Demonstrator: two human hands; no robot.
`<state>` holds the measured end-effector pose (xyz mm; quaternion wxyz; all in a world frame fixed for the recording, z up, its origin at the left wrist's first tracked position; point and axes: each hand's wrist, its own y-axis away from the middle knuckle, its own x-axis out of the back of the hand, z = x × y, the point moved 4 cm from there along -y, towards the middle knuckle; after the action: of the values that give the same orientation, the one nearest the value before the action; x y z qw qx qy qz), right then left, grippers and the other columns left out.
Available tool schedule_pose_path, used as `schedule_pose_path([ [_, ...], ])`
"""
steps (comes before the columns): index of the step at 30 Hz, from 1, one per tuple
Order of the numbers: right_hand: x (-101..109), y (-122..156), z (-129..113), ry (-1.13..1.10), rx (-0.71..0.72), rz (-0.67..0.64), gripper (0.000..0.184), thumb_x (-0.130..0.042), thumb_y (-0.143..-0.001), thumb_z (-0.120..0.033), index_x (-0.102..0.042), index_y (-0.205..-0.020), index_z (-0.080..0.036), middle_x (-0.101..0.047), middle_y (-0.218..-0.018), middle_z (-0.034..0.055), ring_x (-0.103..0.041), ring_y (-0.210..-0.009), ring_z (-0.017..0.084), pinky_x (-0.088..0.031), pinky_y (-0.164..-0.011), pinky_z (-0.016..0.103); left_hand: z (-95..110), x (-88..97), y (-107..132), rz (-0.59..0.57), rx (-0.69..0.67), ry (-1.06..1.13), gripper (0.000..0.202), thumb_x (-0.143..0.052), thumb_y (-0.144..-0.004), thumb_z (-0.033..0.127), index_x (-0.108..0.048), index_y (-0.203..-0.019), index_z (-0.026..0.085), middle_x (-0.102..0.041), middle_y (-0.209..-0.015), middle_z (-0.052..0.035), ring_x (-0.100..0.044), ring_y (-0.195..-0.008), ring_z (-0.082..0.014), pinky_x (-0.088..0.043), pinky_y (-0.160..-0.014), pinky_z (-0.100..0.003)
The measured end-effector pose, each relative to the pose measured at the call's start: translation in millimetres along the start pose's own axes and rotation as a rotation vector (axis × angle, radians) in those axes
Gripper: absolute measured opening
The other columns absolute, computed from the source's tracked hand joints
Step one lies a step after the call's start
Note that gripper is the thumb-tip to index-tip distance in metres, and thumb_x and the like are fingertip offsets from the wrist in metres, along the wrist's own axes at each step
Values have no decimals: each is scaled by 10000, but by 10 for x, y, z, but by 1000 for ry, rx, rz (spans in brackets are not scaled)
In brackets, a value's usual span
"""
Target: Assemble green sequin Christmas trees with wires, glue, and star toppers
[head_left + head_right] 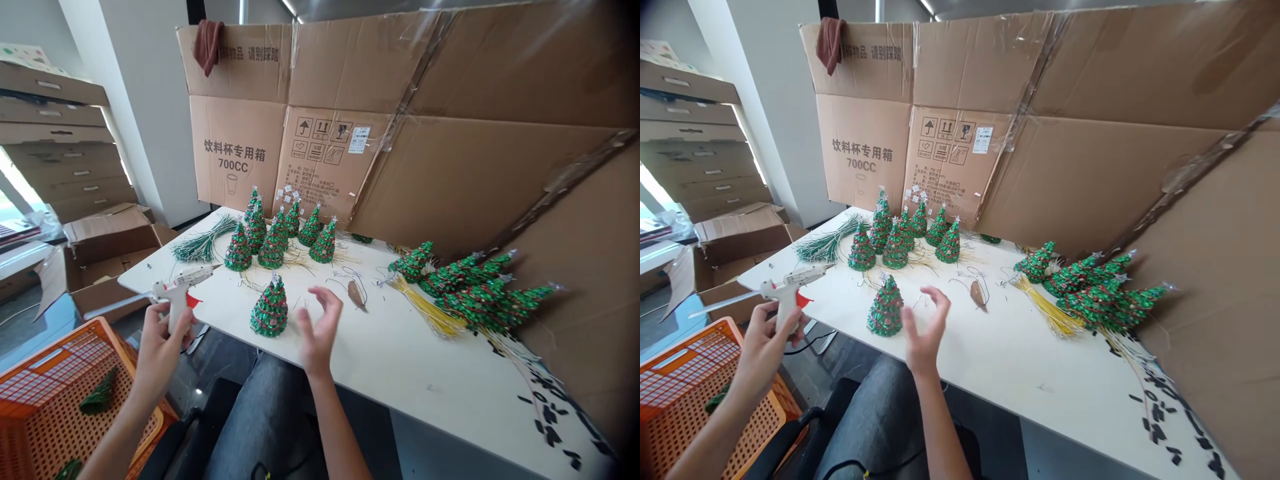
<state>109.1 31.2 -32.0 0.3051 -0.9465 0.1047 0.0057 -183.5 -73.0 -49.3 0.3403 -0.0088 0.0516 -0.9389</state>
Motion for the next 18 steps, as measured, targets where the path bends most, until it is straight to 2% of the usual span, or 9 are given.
schedule_pose_path([
  [2,141,304,-114,-4,-53,260,255,-649,-1066,-471,-657,-1160,-234,-653,-1115,53,-645,-1097,257,-496,-1072,456,17,-137,225,55,-40,69,677,-897,-817,663,-429,-1123,280,-751,-847,6,-686,-671,-185,-538,-538,-249],
  [3,147,472,-172,1,-108,292,221,-649,-1074,-457,-654,-1098,-237,-642,-1054,36,-639,-1029,241,-508,-1008,421,20,-198,327,81,-67,96,684,-905,-806,656,-407,-1097,288,-752,-846,6,-700,-672,-197,-537,-511,-249],
  [4,116,635,-237,-11,-155,261,212,-661,-1070,-450,-648,-1057,-239,-639,-1012,24,-637,-975,228,-515,-955,395,22,-259,421,82,-89,107,674,-901,-813,648,-403,-1090,289,-756,-865,2,-705,-670,-198,-538,-500,-252],
  [6,-31,921,-363,-47,-261,34,193,-671,-1071,-433,-649,-1045,-244,-655,-980,18,-650,-937,217,-533,-901,369,31,-353,589,85,-131,80,598,-878,-852,614,-439,-1078,277,-744,-903,4,-658,-601,-156,-539,-511,-259],
  [8,-177,1126,-510,-105,-323,-182,221,-673,-1066,-440,-662,-1189,-257,-704,-1019,31,-693,-950,230,-576,-897,382,57,-406,741,111,-168,2,487,-852,-891,577,-530,-1067,256,-689,-902,11,-628,-603,-133,-540,-549,-265],
  [12,-393,1224,-872,-165,-211,-516,708,-838,-918,-436,-562,-1551,-279,-730,-1370,105,-718,-1195,312,-595,-1071,474,166,-429,999,210,-299,-52,367,-858,-906,489,-585,-982,256,-643,-977,8,-638,-740,-158,-557,-636,-298],
  [14,-479,1202,-985,-195,-216,-577,758,-867,-893,-395,-541,-1566,-278,-709,-1425,105,-708,-1251,323,-589,-1112,485,246,-438,1072,193,-444,-6,306,-845,-921,424,-608,-1045,274,-682,-1095,-1,-683,-870,-199,-575,-708,-333],
  [16,-574,1184,-1036,-220,-245,-573,548,-763,-987,-379,-580,-1493,-279,-713,-1367,95,-714,-1226,308,-601,-1099,488,330,-454,1097,162,-619,-53,147,-763,-983,358,-686,-1088,290,-690,-1154,-14,-684,-973,-228,-565,-768,-364],
  [18,-662,1158,-1046,-199,-241,-489,372,-615,-1087,-387,-602,-1445,-284,-700,-1348,102,-690,-1265,306,-561,-1163,525,396,-473,1072,176,-739,-130,84,-678,-1034,307,-752,-1073,297,-678,-1124,-24,-667,-1009,-236,-555,-833,-385],
])
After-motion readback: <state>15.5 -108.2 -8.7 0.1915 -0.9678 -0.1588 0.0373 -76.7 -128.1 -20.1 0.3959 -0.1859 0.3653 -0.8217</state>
